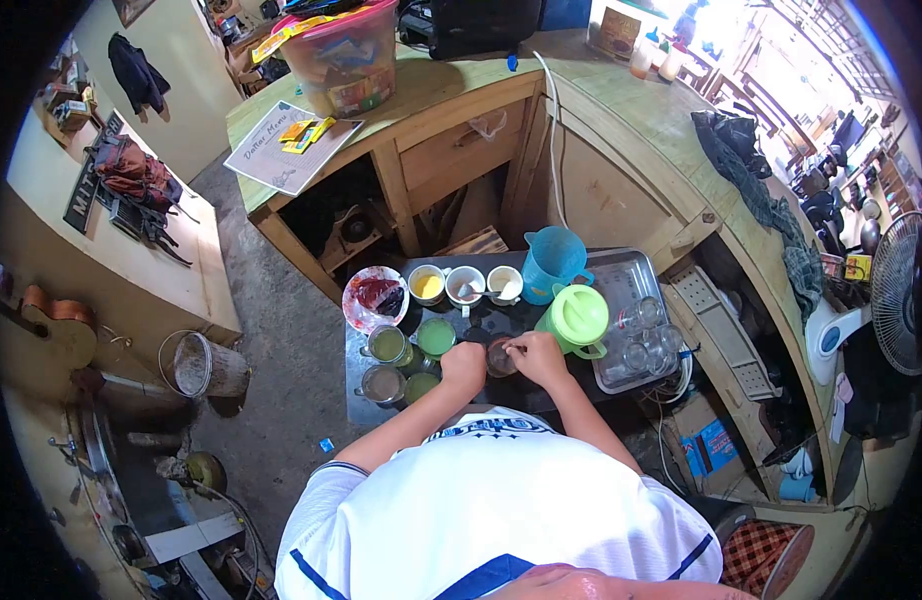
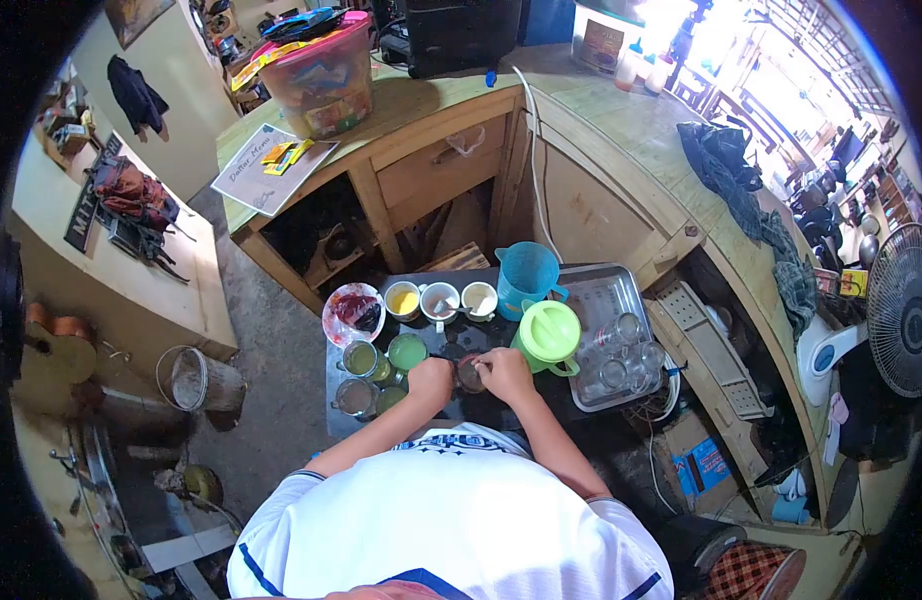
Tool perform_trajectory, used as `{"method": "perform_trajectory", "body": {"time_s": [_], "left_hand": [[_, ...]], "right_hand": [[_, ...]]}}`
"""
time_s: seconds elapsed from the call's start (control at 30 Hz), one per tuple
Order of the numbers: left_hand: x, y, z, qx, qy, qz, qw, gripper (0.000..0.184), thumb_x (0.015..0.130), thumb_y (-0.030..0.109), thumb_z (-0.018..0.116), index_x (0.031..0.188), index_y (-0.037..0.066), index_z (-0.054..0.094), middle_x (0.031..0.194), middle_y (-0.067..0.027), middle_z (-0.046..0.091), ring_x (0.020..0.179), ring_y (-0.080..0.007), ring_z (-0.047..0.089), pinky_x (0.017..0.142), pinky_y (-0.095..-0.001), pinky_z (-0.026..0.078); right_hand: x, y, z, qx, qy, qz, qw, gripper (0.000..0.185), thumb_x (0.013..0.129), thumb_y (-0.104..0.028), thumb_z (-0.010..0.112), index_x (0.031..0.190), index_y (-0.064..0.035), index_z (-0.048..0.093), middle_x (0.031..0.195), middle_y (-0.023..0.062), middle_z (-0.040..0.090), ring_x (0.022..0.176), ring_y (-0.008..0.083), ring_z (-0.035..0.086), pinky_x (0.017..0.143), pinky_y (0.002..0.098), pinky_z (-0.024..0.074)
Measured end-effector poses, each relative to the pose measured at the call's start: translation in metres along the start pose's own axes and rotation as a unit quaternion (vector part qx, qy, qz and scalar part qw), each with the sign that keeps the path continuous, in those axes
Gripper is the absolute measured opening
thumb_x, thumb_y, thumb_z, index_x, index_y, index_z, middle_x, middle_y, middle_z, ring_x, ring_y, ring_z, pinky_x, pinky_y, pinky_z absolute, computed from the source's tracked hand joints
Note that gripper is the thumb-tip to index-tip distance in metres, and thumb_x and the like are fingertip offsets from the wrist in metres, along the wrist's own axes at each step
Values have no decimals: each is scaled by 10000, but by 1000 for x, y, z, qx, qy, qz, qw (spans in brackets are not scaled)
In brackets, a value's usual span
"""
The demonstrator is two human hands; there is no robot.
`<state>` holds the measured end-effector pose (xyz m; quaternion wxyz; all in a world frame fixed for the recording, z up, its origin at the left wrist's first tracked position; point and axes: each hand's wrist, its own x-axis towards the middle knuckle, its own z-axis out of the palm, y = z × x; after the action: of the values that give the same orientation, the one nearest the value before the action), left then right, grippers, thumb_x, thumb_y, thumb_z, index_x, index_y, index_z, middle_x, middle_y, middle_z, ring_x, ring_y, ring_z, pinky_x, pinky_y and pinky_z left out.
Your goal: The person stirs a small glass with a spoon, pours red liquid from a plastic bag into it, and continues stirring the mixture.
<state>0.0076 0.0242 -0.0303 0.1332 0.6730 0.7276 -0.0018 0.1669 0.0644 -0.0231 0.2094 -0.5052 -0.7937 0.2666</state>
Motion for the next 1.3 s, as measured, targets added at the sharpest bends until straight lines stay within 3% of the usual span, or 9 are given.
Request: {"method": "perform_trajectory", "body": {"time_s": [0.3,0.4,0.5,0.57,0.7,0.77,1.0,1.2,1.3], "left_hand": [[2,-1,0,-16,-19,-8,1000,114,771,123,619,776,87,728,783,-149,691,757,-298,697,629,-393,562],[1,-1,-2,-21,-23,-5,1000,118,773,128,619,783,87,729,790,-150,691,757,-303,696,632,-395,562],[-1,1,-7,-13,-17,1,1000,87,760,90,638,763,73,723,765,-145,694,733,-274,703,609,-365,565],[-1,0,-6,-7,-20,12,1000,89,761,93,637,762,71,724,762,-146,693,729,-273,702,606,-364,564],[0,-1,-2,-23,-17,16,999,88,759,87,637,756,71,723,758,-145,693,728,-273,703,606,-364,565],[0,-1,-1,-11,-11,12,1000,86,755,84,637,750,70,722,752,-144,692,721,-273,702,601,-364,564],[-1,-3,2,-14,4,22,1000,92,756,89,631,742,66,719,739,-144,690,709,-276,701,596,-365,565],[0,-2,7,-10,22,6,1000,105,767,103,623,719,84,714,717,-135,688,677,-266,700,580,-364,563],[-1,-1,7,4,25,14,1000,106,768,107,624,711,91,711,710,-133,687,666,-261,699,568,-361,561]], "right_hand": [[2,-4,-3,87,24,4,996,117,736,-105,669,823,-69,738,784,152,668,705,301,638,658,383,513],[1,-3,-3,-13,10,0,1000,120,754,-110,674,848,-70,737,778,150,666,679,298,632,649,380,510],[2,-6,-6,94,11,27,995,117,740,-116,676,829,-78,741,776,144,667,679,307,632,659,396,511],[-1,-4,-6,0,3,23,1000,114,750,-125,681,837,-81,741,781,143,668,671,301,633,649,386,509],[0,-4,-6,91,4,33,995,109,752,-131,676,824,-86,743,769,139,664,688,309,635,658,399,510],[-1,1,-2,-15,17,-8,1000,113,766,-141,677,838,-84,743,768,144,663,684,308,636,648,393,508],[0,-9,-7,-3,18,34,999,119,757,-150,662,813,-82,742,811,158,674,761,327,646,704,419,513],[0,-1,-1,-7,50,-45,998,124,733,-145,686,825,-86,744,791,139,673,696,311,635,654,392,506],[-2,-7,-6,26,-23,27,999,111,726,-139,684,806,-90,742,788,129,671,724,309,634,674,396,504]]}}
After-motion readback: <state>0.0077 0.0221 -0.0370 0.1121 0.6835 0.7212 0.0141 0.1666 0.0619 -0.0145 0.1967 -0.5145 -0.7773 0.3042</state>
